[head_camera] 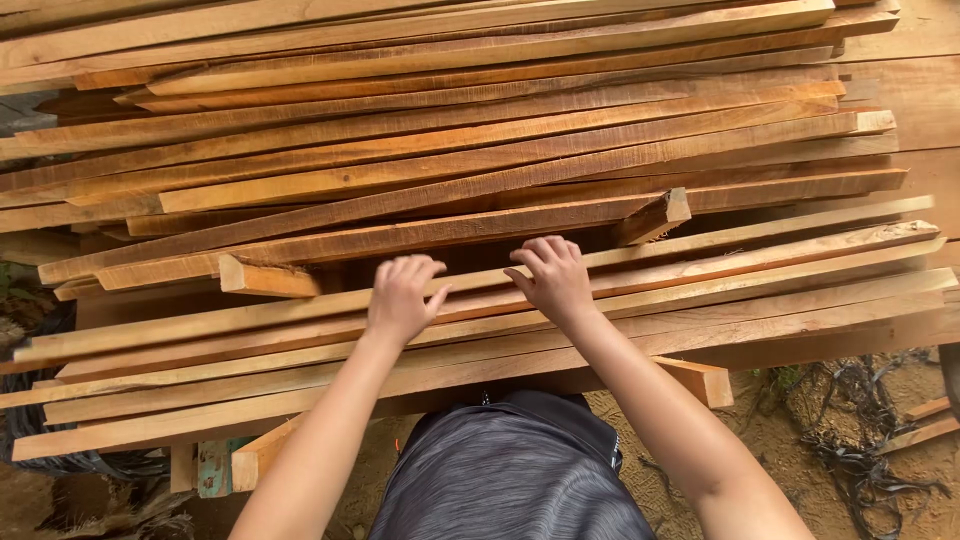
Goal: Organizing and aligning wooden planks on a storage rack.
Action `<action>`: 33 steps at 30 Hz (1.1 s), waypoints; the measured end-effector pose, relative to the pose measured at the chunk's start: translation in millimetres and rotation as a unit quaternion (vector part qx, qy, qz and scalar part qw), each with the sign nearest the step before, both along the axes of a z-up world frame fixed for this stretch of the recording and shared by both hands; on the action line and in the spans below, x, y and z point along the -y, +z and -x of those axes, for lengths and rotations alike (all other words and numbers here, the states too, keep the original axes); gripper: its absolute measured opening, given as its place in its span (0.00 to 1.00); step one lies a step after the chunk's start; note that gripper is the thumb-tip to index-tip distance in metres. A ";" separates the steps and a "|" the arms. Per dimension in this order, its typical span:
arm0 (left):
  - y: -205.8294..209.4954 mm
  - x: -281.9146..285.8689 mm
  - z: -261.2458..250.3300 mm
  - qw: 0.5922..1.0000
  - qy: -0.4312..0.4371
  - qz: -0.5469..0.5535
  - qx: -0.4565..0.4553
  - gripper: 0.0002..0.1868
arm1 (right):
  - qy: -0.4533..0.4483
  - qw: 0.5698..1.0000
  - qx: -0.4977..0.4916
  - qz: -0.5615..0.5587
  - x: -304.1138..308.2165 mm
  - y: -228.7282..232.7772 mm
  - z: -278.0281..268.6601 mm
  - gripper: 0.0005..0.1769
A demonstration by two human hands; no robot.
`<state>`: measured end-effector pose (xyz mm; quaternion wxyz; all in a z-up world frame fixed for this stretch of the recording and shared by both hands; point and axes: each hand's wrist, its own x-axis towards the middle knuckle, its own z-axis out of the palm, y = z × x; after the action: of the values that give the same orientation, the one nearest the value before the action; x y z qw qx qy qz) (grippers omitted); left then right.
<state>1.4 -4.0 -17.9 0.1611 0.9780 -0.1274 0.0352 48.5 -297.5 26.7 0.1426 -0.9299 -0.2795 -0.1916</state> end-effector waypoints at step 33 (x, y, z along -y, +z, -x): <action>-9.6 25.9 86.2 0.960 -0.040 -0.115 -0.253 0.38 | 0.097 0.907 -0.320 0.257 6.9 8.1 69.3 0.39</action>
<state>-84.9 -29.9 -27.5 0.0759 0.9611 -0.1246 -0.2347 -20.8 -304.4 34.8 -0.0018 -0.9142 -0.3470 0.2096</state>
